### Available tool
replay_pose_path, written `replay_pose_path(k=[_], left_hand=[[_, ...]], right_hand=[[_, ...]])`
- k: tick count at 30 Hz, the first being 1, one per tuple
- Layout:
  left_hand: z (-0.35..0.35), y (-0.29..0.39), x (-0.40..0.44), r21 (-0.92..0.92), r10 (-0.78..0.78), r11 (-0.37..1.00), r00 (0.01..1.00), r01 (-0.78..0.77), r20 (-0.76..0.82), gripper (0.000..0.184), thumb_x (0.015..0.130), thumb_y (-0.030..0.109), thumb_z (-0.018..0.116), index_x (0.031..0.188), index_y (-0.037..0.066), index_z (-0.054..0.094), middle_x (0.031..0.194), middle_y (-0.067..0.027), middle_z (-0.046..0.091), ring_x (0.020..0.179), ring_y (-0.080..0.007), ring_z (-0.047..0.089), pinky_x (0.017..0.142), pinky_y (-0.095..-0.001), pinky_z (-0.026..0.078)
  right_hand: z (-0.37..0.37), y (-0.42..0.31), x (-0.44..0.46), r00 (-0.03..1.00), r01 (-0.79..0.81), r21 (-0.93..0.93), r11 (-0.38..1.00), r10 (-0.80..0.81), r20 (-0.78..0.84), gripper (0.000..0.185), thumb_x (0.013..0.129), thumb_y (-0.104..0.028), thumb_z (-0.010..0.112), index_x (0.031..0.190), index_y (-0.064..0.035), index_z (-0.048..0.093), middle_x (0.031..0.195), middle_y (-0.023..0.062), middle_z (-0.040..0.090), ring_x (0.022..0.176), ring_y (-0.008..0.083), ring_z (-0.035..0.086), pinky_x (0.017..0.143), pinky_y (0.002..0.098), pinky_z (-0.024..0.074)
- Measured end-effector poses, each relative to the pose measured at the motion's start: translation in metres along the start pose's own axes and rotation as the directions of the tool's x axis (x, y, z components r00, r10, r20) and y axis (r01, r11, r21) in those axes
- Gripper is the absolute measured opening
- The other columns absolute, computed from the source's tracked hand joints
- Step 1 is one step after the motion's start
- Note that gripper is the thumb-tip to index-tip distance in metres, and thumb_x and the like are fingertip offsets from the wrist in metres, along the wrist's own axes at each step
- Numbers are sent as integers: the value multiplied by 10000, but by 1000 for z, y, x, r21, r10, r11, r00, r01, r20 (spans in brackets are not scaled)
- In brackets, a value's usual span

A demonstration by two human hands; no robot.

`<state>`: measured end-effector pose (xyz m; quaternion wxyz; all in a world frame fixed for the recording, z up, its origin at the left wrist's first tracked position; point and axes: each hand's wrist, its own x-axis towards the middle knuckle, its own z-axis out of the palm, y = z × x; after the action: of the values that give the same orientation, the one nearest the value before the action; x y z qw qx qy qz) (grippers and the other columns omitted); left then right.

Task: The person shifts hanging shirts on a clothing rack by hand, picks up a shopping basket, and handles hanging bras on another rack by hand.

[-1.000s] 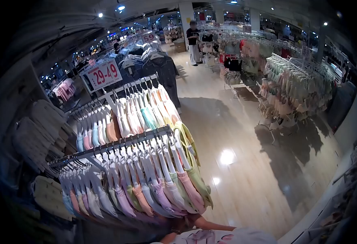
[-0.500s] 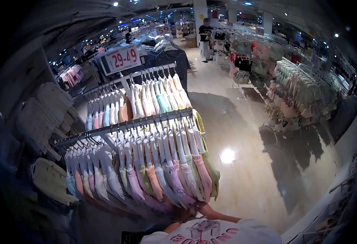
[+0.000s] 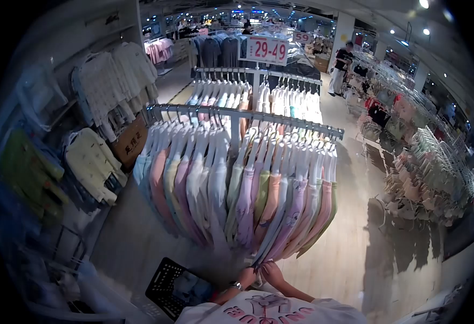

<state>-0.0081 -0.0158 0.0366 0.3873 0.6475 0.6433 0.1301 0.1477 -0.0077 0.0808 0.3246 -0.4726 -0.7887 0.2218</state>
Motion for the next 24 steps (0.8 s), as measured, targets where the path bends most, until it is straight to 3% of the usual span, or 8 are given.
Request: replay_pose_path(k=[4,8,11,12,15,17,19,24], left_hand=[[-19,-24,-33,-77,109,989,967,-130,-231,256,827,258,539,783,29,643,762,-232,614,733,-389,605,646,-471,483],[-37,-56,-60,-145,132,975,966,-166,-221,206,847,217,524,798,61,650,777,-175,632,709,-375,603,620,-450,484],[-80,-57,-102,-94,46,992,935,-84,-352,201,847,218,533,799,66,655,791,-163,639,739,-366,607,626,-449,480],[-94,-64,-116,-43,78,994,907,-105,-415,213,848,233,541,799,61,657,791,-159,641,762,-354,608,631,-447,479],[-115,-93,-164,37,86,996,840,-79,-536,240,850,256,547,791,50,654,778,-164,638,740,-352,608,628,-445,478],[-111,-104,-204,-252,-155,966,908,57,-389,316,879,306,535,794,21,642,783,-185,635,744,-375,603,637,-432,469],[-86,-133,-241,-211,-279,950,932,232,-232,428,894,420,484,849,27,647,798,-205,633,771,-376,614,640,-406,475],[-40,-175,-270,-17,-392,920,918,391,-59,412,798,508,552,890,123,667,787,-165,645,754,-346,627,660,-407,496]], right_hand=[[18,-22,-29,991,-84,-66,994,77,-106,248,781,-48,607,1018,-6,543,976,166,552,907,318,546,794,388,447],[43,-40,-74,962,-272,47,961,272,-7,300,783,-46,603,1072,-11,531,1023,165,542,940,329,543,816,377,452],[66,-65,-92,978,-165,90,982,151,144,343,772,-65,624,1095,-13,522,1052,175,530,991,331,530,845,373,445],[57,-102,-78,934,-227,153,962,170,314,373,775,-114,627,1115,-15,510,1117,178,515,1058,333,505,891,385,424],[77,-159,-61,946,41,147,988,-86,313,415,768,-167,630,1132,-22,495,1171,177,502,1097,334,485,920,405,405],[104,-173,-61,878,205,64,977,-213,429,450,760,-197,634,1149,-31,483,1187,180,502,1104,337,480,914,416,407],[140,-173,-66,805,318,21,948,-282,522,510,730,-267,646,1174,-80,480,1192,147,513,1155,344,457,865,431,431],[125,-188,-67,749,5,143,990,-98,655,281,695,-249,648,911,-93,561,914,130,591,920,333,571,770,467,443]])
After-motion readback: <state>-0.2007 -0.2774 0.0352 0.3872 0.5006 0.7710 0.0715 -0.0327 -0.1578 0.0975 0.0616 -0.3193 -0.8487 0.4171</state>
